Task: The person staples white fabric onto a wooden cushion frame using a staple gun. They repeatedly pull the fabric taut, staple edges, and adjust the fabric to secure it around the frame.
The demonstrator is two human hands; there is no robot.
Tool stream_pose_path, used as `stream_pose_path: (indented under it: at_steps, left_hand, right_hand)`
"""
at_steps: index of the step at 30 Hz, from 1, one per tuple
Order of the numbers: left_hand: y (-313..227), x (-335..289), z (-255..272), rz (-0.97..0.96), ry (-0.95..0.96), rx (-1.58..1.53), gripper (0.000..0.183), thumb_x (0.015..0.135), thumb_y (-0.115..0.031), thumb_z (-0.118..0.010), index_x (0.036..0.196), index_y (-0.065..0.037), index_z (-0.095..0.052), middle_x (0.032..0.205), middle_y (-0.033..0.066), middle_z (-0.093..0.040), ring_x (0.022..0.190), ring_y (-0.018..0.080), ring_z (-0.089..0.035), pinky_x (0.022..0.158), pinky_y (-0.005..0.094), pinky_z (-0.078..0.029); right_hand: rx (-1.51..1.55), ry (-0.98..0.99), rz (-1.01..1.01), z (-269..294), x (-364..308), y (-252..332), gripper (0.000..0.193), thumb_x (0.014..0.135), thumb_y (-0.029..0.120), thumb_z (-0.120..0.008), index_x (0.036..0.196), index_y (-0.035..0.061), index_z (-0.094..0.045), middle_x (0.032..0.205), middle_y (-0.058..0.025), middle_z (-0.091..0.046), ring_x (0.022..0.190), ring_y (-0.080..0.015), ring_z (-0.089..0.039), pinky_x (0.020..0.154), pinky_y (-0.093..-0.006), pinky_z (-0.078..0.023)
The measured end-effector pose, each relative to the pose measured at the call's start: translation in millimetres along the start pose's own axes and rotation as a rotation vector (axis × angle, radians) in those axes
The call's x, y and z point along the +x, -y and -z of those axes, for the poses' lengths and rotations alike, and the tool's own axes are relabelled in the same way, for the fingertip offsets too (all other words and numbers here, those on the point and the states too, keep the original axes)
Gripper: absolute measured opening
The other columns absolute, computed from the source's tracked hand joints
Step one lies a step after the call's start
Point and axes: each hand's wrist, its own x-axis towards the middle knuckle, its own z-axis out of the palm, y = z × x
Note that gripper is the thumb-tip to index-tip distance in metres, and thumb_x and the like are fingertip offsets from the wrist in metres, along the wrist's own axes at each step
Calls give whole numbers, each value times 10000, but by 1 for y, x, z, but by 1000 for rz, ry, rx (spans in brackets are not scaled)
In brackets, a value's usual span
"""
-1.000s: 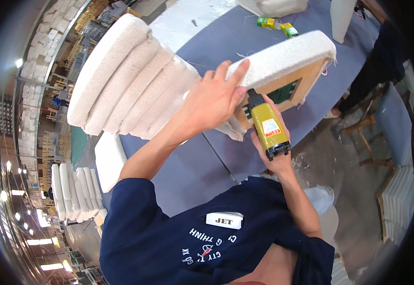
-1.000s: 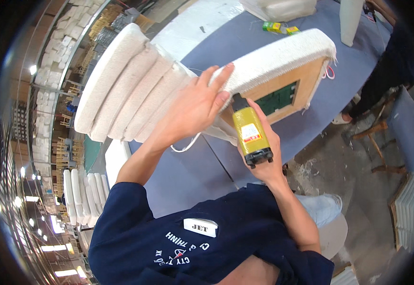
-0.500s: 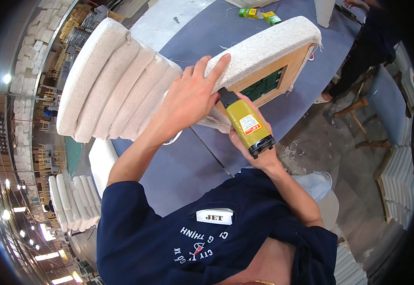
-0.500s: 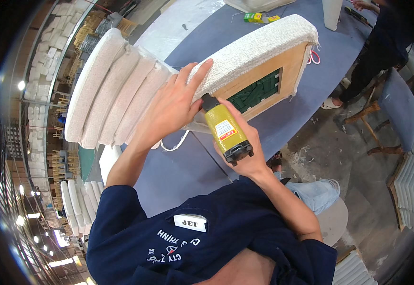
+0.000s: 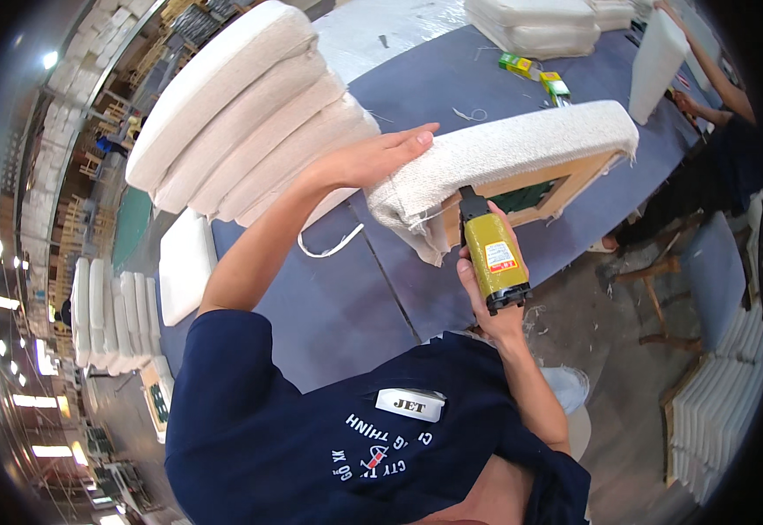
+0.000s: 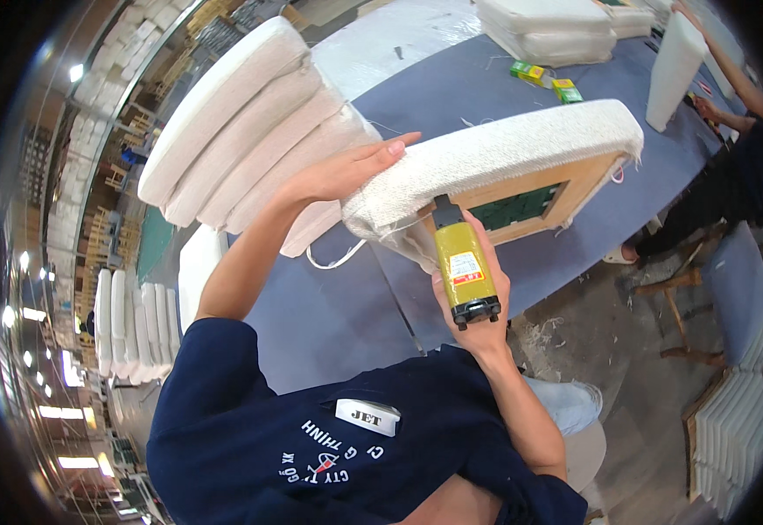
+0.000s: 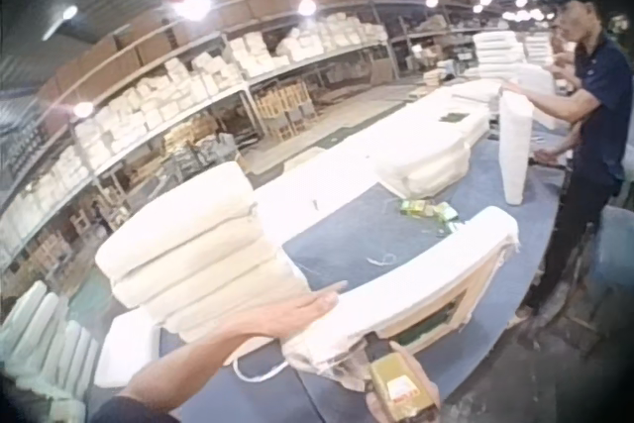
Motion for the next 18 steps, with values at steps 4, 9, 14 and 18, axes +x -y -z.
stream_pose_path:
  at_steps: [4, 9, 14, 18]
  left_hand:
    - [-18, -8, -10, -83, -34, 153, 692, 1118, -530, -294, 1587, -24, -351, 1561, 252, -453, 1333, 405, -544, 1139, 424, -409]
    - [-52, -32, -40, -97, -229, 680, 631, 1097, -432, -430, 1600, -70, -313, 1473, 267, -497, 1184, 459, -614, 1026, 493, -495]
    - [-56, -34, -44, -142, -231, 910, 704, 1043, -333, -576, 1643, -185, -237, 1429, 267, -500, 1116, 436, -642, 929, 496, -553]
    - [-60, -36, -45, -136, -224, 834, 830, 991, -266, -653, 1660, -212, -164, 1433, 253, -499, 1148, 429, -626, 954, 484, -544]
  right_hand:
    - [-7, -21, 11, -5, -1, -1, 723, 868, 14, -683, 1543, 20, -423, 1158, -114, -687, 1044, -187, -655, 986, -338, -503]
    - [-19, -33, 1, -5, 1, -1, 733, 865, 16, -695, 1545, 21, -421, 1146, -107, -692, 1035, -181, -655, 982, -336, -505]
    - [78, -9, -88, -4, -3, 5, 770, 857, 25, -717, 1560, 26, -402, 1156, -114, -694, 1025, -176, -657, 981, -330, -510]
    - [35, 46, -59, -11, -4, 9, 787, 848, 15, -721, 1564, 36, -394, 1133, -108, -693, 999, -169, -658, 964, -323, -515]
